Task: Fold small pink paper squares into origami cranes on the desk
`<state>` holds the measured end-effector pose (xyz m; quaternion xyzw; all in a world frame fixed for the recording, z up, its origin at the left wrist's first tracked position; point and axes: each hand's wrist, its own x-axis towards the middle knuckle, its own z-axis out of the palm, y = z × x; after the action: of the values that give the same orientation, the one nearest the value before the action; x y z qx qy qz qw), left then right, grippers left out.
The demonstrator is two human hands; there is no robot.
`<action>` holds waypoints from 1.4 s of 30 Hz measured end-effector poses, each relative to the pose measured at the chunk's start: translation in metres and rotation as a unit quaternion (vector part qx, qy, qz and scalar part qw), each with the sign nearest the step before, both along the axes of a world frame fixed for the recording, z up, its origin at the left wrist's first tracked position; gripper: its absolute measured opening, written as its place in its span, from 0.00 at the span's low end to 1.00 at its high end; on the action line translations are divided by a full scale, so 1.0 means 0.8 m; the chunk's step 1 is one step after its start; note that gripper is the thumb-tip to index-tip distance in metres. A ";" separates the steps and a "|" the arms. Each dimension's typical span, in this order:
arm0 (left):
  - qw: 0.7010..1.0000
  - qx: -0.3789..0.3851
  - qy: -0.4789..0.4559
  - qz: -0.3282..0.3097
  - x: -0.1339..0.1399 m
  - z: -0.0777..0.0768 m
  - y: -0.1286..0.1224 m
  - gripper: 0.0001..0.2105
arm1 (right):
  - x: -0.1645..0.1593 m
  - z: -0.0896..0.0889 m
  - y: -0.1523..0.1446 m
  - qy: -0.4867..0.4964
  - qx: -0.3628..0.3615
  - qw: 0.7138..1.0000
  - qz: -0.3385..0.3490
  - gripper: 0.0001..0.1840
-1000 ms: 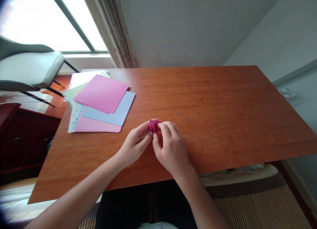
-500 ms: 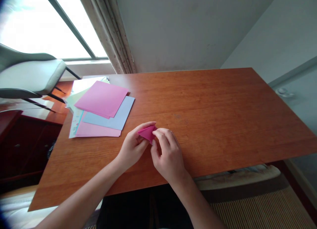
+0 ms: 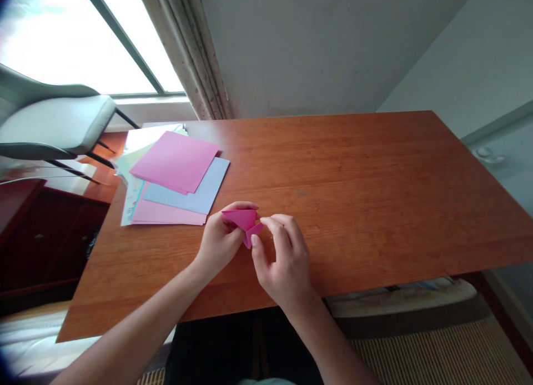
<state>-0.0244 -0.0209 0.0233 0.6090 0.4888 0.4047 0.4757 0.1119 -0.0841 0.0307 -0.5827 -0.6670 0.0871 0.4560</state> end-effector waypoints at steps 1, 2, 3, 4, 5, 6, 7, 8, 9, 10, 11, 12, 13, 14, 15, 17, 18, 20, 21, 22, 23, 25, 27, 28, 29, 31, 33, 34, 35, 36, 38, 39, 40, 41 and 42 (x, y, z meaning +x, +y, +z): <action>1.000 0.001 0.005 0.007 0.000 0.001 0.000 0.19 | -0.002 0.000 -0.001 0.001 -0.004 1.000 0.007 0.13; 1.000 0.001 0.007 0.012 0.000 0.001 0.000 0.19 | -0.004 -0.001 -0.001 0.002 -0.009 1.000 0.013 0.13; 1.000 0.001 0.007 0.017 0.000 0.002 0.000 0.19 | -0.005 -0.002 -0.001 0.002 -0.014 1.000 0.014 0.12; 1.000 0.001 0.006 0.020 0.000 0.002 0.000 0.19 | -0.007 -0.004 0.000 -0.001 -0.019 1.000 0.014 0.13; 1.000 0.002 0.005 0.021 0.001 0.002 0.000 0.19 | -0.007 -0.005 0.000 -0.005 -0.024 1.000 0.011 0.13; 1.000 0.001 0.004 0.021 0.001 0.002 0.000 0.20 | -0.008 -0.006 0.001 -0.012 -0.028 1.000 0.010 0.13; 1.000 0.000 0.004 0.018 0.001 0.002 0.000 0.20 | -0.008 -0.006 0.002 -0.019 -0.031 0.999 0.011 0.14; 1.000 -0.001 0.004 0.014 0.001 0.002 -0.001 0.21 | -0.008 -0.007 0.003 -0.026 -0.035 0.999 0.014 0.14; 1.000 -0.002 0.005 0.009 0.001 0.002 -0.001 0.22 | -0.008 -0.007 0.004 -0.033 -0.038 0.999 0.020 0.14; 1.000 -0.002 0.005 0.004 0.001 0.002 -0.001 0.22 | -0.008 -0.007 0.004 -0.039 -0.041 0.998 0.026 0.15; 1.000 0.000 0.005 0.000 0.001 0.002 -0.001 0.22 | -0.008 -0.007 0.005 -0.044 -0.043 0.998 0.031 0.15; 1.000 0.005 0.008 -0.004 0.001 0.002 -0.002 0.22 | -0.008 -0.007 0.005 -0.050 -0.044 0.997 0.033 0.16; 1.000 0.013 0.014 -0.007 0.001 0.002 -0.002 0.22 | -0.008 -0.007 0.005 -0.056 -0.044 0.997 0.032 0.16; 0.999 0.023 0.022 -0.010 0.001 0.001 -0.002 0.21 | -0.007 -0.008 0.005 -0.064 -0.043 0.997 0.028 0.16; 0.999 0.035 0.031 -0.015 0.001 0.001 -0.002 0.20 | -0.007 -0.008 0.006 -0.072 -0.042 0.996 0.022 0.16; 0.996 0.064 0.053 -0.034 0.001 -0.001 -0.003 0.18 | -0.005 -0.009 0.007 -0.086 -0.041 0.995 0.009 0.16; 0.994 0.081 0.065 -0.046 0.000 -0.002 -0.004 0.17 | -0.003 -0.009 0.009 -0.092 -0.042 0.995 0.002 0.16; 0.986 0.115 0.091 -0.075 0.000 -0.003 -0.005 0.18 | 0.001 -0.010 0.012 -0.099 -0.049 0.994 -0.013 0.15; 0.982 0.128 0.105 -0.087 0.000 -0.004 -0.006 0.20 | 0.004 -0.010 0.013 -0.101 -0.054 0.993 -0.020 0.14; 0.979 0.138 0.116 -0.098 0.000 -0.004 -0.007 0.21 | 0.006 -0.009 0.015 -0.100 -0.061 0.993 -0.025 0.14; 0.976 0.144 0.124 -0.106 0.000 -0.004 -0.007 0.23 | 0.009 -0.009 0.016 -0.097 -0.066 0.993 -0.028 0.13; 0.975 0.145 0.125 -0.116 -0.001 -0.003 -0.007 0.24 | 0.015 -0.008 0.019 -0.074 -0.073 0.994 -0.026 0.13; 0.977 0.136 0.109 -0.121 -0.001 -0.001 -0.005 0.24 | 0.021 -0.006 0.020 -0.037 -0.077 0.996 -0.012 0.15; 0.979 0.130 0.096 -0.124 -0.002 0.000 -0.005 0.23 | 0.024 -0.005 0.020 -0.017 -0.078 0.997 -0.003 0.15; 0.981 0.123 0.083 -0.127 -0.002 0.000 -0.004 0.22 | 0.026 -0.005 0.020 0.001 -0.080 0.997 0.004 0.15; 0.983 0.112 0.057 -0.131 -0.003 0.000 -0.003 0.22 | 0.030 -0.003 0.020 0.031 -0.086 0.996 0.018 0.16; 0.985 0.100 0.037 -0.135 -0.003 -0.001 -0.002 0.23 | 0.032 -0.003 0.019 0.056 -0.091 0.994 0.027 0.17; 0.986 0.095 0.030 -0.137 -0.003 -0.001 -0.003 0.23 | 0.034 -0.003 0.018 0.065 -0.092 0.993 0.034 0.17; 0.986 0.092 0.024 -0.137 -0.003 -0.002 -0.003 0.23 | 0.035 -0.003 0.018 0.070 -0.092 0.992 0.043 0.18; 0.986 0.091 0.020 -0.138 -0.003 -0.003 -0.004 0.23 | 0.036 -0.004 0.017 0.071 -0.092 0.992 0.055 0.19; 0.986 0.088 0.016 -0.141 -0.003 -0.004 -0.005 0.23 | 0.040 -0.006 0.016 0.057 -0.094 0.990 0.086 0.22; 0.986 0.082 0.015 -0.143 -0.003 -0.004 -0.005 0.24 | 0.042 -0.007 0.016 0.046 -0.097 0.989 0.101 0.23; 0.987 0.072 0.014 -0.146 -0.003 -0.005 -0.005 0.24 | 0.044 -0.009 0.016 0.035 -0.099 0.988 0.115 0.24; 0.987 0.060 0.013 -0.149 -0.002 -0.005 -0.005 0.24 | 0.046 -0.010 0.016 0.026 -0.099 0.987 0.124 0.25; 0.987 0.047 0.011 -0.151 -0.002 -0.005 -0.006 0.24 | 0.047 -0.011 0.016 0.018 -0.098 0.986 0.130 0.25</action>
<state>-0.0264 -0.0253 0.0194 0.7022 0.3769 0.3436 0.4967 0.1496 -0.0716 0.0219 -0.5311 -0.7170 0.2212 0.3936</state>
